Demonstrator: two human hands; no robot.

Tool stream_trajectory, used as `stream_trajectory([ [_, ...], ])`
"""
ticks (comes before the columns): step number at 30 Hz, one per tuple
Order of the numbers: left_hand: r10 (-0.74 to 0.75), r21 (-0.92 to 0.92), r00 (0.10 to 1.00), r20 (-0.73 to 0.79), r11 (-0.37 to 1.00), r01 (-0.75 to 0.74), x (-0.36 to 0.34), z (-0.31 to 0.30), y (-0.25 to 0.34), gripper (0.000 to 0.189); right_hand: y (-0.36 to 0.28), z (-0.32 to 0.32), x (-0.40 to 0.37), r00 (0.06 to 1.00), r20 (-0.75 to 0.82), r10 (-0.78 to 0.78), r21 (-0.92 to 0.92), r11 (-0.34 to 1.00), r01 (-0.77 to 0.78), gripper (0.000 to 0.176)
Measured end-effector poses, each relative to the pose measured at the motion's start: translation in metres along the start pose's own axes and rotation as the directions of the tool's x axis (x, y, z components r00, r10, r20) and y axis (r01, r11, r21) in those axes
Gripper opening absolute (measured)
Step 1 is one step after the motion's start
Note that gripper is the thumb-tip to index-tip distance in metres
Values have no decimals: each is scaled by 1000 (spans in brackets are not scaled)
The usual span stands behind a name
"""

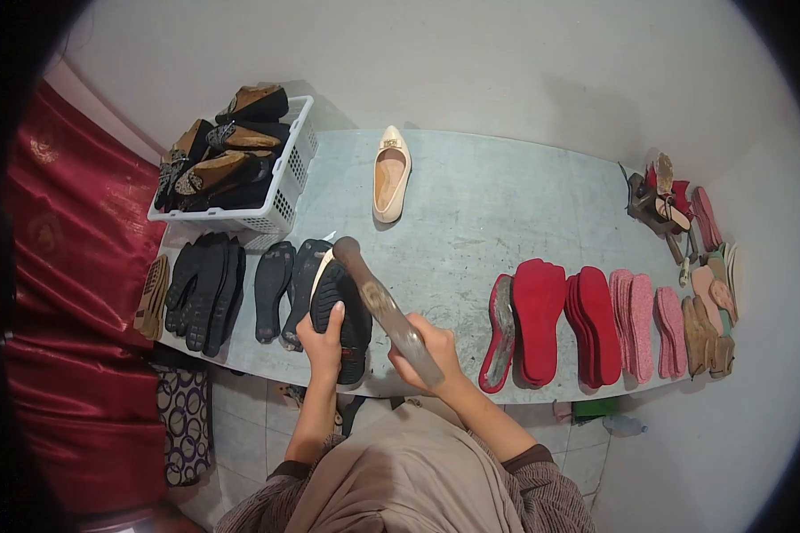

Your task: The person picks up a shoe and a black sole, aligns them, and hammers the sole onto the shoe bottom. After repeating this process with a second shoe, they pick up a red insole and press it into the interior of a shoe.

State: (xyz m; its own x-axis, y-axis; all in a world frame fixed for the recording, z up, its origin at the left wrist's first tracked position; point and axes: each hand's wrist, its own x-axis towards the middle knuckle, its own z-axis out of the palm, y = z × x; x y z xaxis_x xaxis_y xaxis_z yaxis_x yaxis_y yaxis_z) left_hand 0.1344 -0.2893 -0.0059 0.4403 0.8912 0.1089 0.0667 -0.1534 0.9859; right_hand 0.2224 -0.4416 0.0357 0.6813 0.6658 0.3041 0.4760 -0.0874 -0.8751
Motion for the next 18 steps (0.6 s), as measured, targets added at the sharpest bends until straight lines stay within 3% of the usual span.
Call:
stream_trajectory([
  [3, 24, 0, 1000, 15, 1000, -24, 1, 0, 6, 28, 2, 0, 1, 998, 62, -11, 1, 1000, 11, 28],
  [6, -98, -153, 995, 28, 983, 101, -3, 4, 2, 28, -16, -13, 10, 950, 233, 208, -47, 978, -203, 25],
  [7, -95, -149, 995, 31, 984, 99, -4, 4, 3, 28, -14, -13, 8, 951, 230, 208, -43, 978, -204, 25],
  [9, 3, 8, 999, 46, 1000, -3, -8, 3, 7, 27, -8, -12, 2, 981, 186, 53, 14, 998, -57, 26],
  [14, -3, -64, 998, 69, 998, 7, -4, 6, 11, 26, -12, -12, 3, 970, 188, 153, -2, 988, -156, 22],
  [16, -81, -130, 997, 20, 988, 83, -3, 9, 4, 26, -16, -13, 1, 964, 177, 199, -13, 980, -200, 20],
  [18, -87, -123, 996, 34, 988, 91, -1, 10, 4, 26, -13, -7, -4, 995, -7, 97, 82, 992, -96, 19],
])
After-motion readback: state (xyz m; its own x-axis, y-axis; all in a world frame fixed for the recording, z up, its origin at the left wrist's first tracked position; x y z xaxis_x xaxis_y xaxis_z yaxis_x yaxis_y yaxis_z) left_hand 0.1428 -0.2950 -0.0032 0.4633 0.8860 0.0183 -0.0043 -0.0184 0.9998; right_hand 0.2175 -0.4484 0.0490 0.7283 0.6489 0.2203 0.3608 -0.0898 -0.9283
